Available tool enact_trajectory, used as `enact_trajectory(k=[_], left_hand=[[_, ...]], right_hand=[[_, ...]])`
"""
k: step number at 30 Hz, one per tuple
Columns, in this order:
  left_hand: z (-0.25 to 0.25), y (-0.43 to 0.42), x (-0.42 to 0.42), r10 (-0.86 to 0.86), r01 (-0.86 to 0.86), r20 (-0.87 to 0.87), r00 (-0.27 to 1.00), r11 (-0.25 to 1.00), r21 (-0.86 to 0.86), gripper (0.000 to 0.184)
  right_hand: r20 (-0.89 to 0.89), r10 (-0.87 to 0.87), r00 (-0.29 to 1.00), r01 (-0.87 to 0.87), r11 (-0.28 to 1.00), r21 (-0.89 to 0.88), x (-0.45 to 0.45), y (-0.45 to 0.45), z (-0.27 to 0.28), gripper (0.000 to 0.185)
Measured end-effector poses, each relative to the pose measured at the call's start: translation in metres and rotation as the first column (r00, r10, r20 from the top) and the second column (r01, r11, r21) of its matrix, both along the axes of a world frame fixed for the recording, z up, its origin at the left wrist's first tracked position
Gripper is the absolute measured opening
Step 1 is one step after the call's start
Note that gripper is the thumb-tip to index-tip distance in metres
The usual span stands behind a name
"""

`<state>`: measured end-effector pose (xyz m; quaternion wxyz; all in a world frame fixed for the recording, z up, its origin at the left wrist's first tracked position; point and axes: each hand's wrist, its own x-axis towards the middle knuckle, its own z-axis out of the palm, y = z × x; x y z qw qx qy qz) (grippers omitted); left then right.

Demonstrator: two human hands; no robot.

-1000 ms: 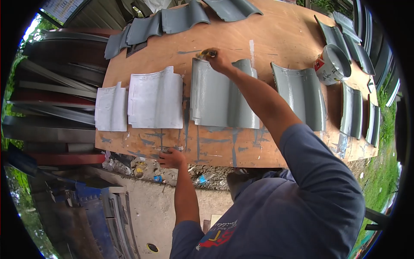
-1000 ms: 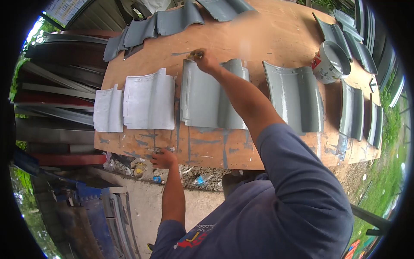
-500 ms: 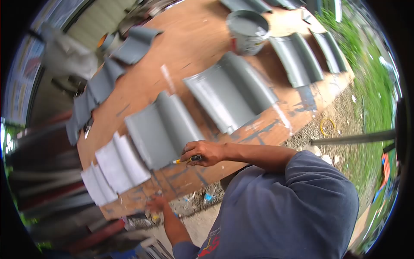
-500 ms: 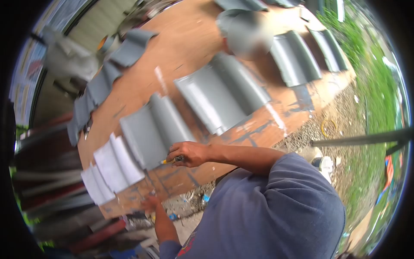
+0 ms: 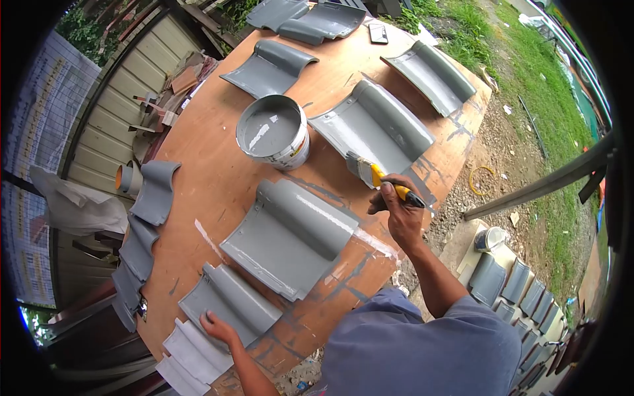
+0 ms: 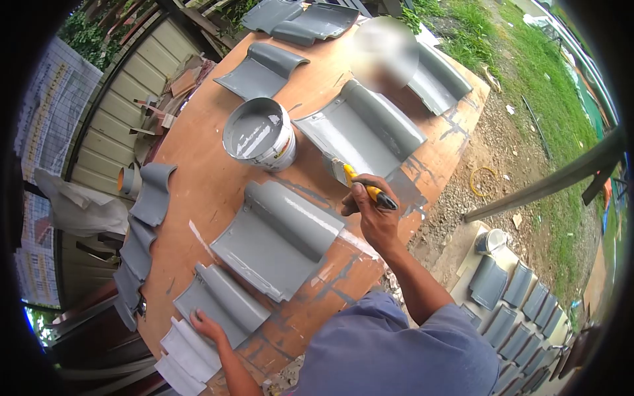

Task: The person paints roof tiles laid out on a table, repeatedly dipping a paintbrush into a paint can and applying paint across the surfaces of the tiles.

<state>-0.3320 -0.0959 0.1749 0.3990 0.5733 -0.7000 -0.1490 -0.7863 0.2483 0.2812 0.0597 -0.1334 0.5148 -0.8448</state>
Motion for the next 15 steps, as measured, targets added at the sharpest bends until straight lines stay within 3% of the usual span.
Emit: enact_trajectory(k=[3,6,8,10,12,14,15], left_hand=[[0.015,-0.022,-0.131,-0.32,0.391,-0.28,0.905,0.884,0.257,0.038],[0.036,-0.018,-0.248,-0.425,0.618,-0.482,0.766,0.691,0.374,0.046],[0.051,-0.02,-0.311,-0.316,0.658,-0.611,0.726,0.578,0.484,0.053],[0.05,-0.035,-0.362,-0.298,0.722,-0.693,0.656,0.515,0.462,0.061],[0.06,-0.047,-0.402,-0.127,0.716,-0.776,0.618,0.499,0.488,0.067],[0.05,-0.072,-0.426,-0.105,0.72,-0.777,0.62,0.469,0.511,0.072],[0.048,-0.08,-0.435,-0.097,0.782,-0.825,0.557,0.397,0.481,0.073]], right_hand=[[-0.13,0.062,0.99,-0.071,0.995,-0.065,-0.02,-0.013,0.004,0.024],[-0.288,0.122,0.95,-0.09,0.989,0.121,-0.061,-0.035,0.013,0.025],[-0.236,0.146,0.961,-0.079,0.96,0.269,-0.101,-0.063,-0.002,0.022],[-0.264,0.144,0.954,-0.111,0.984,0.138,-0.142,-0.106,-0.006,0.024],[-0.366,0.084,0.927,0.002,0.974,0.228,-0.183,-0.142,-0.013,0.026],[-0.343,0.097,0.934,0.013,0.953,0.304,-0.214,-0.173,-0.015,0.028],[-0.302,0.111,0.947,0.013,0.924,0.382,-0.223,-0.184,-0.012,0.031]])
